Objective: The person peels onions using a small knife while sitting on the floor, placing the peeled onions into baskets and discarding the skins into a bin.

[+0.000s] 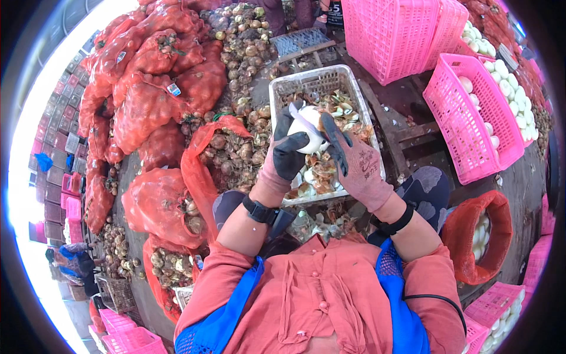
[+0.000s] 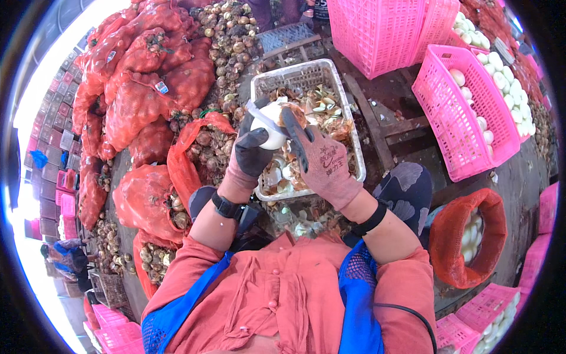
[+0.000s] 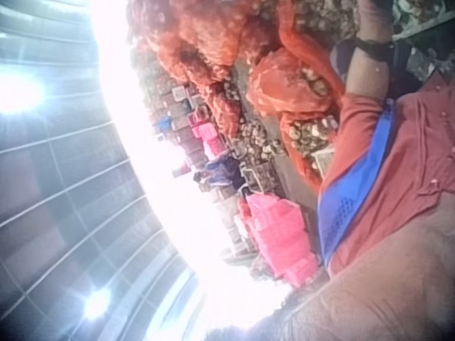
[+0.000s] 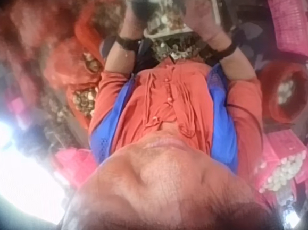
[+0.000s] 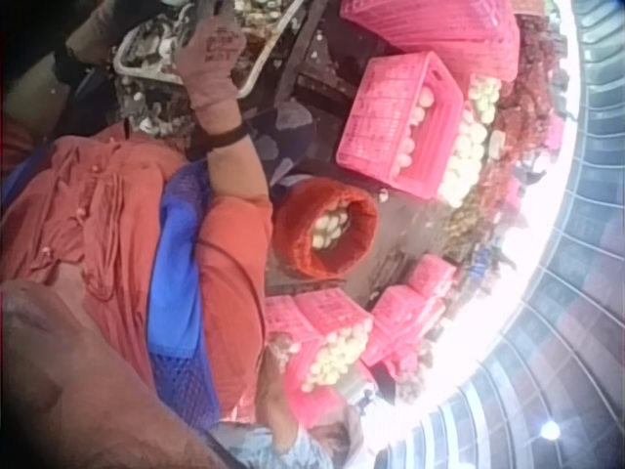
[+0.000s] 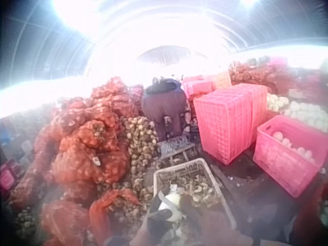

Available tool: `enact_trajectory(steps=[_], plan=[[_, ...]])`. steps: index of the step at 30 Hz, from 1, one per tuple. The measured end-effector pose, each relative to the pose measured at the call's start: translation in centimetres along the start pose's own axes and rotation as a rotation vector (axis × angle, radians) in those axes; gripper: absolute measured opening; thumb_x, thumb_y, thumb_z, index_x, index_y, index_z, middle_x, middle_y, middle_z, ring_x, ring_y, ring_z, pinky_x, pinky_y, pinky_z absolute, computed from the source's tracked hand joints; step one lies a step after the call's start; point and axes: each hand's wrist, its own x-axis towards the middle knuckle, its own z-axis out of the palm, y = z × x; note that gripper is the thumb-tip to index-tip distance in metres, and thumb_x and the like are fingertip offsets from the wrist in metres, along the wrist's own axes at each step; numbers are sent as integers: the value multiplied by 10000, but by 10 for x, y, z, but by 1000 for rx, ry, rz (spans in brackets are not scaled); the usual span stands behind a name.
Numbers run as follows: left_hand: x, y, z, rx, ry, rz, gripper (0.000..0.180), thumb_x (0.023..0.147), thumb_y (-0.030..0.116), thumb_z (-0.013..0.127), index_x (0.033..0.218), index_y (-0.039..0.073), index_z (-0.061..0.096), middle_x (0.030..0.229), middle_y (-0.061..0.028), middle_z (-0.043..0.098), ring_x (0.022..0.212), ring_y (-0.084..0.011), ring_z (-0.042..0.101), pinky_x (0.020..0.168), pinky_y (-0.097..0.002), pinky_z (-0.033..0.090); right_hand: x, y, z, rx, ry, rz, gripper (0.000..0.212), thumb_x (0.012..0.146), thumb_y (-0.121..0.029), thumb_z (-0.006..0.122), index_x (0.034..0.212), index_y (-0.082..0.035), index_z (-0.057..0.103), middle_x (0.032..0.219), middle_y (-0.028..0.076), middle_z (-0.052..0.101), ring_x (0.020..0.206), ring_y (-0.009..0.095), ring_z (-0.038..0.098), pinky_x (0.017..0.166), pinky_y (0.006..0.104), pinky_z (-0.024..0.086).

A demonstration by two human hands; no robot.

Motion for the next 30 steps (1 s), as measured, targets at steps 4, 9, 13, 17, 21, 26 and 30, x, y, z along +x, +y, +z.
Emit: enact_trajectory(steps=[4,9,13,17,21,26,30], plan=[[2,-7,-5,79,5,-16,830,656,211,719,1394,6,397,1306,-168,541,1194,-316,561,1064,-411,441,-3,8,9,57,231,-53,594,870,-24,569,1450,-87,457,1040,161,640,835,291,657,741,364,531],[1,4,-4,5,-16,-77,867,603,151,724,1390,8,391,1248,-141,556,1168,-291,569,1012,-384,484,-2,24,-7,1369,74,289,489,934,10,504,1404,-123,533,883,-41,597,701,7,520,592,156,442],[2,6,-6,-81,-87,-118,881,599,170,724,1398,10,389,1295,-163,544,1202,-318,557,1042,-402,470,0,28,-9,1404,56,311,489,927,22,521,1404,-83,523,965,-8,647,775,49,591,667,197,502],[8,-2,-2,-131,-150,-123,796,693,204,707,1407,31,397,1297,-154,552,1187,-312,574,1014,-419,490,1,20,3,1070,317,8,491,883,48,604,1362,-52,556,1183,90,676,1024,193,659,875,324,519],[2,-20,-13,-194,-13,-451,548,889,235,624,1379,45,465,1281,-118,598,1146,-262,613,1002,-392,490,4,19,-4,595,339,30,474,860,48,628,1316,-77,595,1223,172,646,1033,296,667,872,341,520],[4,-36,-24,-169,-41,-388,520,869,190,640,1346,36,502,1245,-120,617,1137,-276,617,1003,-403,488,1,24,0,684,407,-1,430,897,45,605,1315,-55,594,1233,127,661,1068,200,656,912,313,510],[1,-25,-29,-252,9,-331,740,805,420,673,1389,20,457,1290,-191,587,1159,-363,596,1005,-482,482,10,39,-14,1125,485,313,442,938,-3,563,1376,-50,541,1051,2,625,808,52,565,686,199,476]])
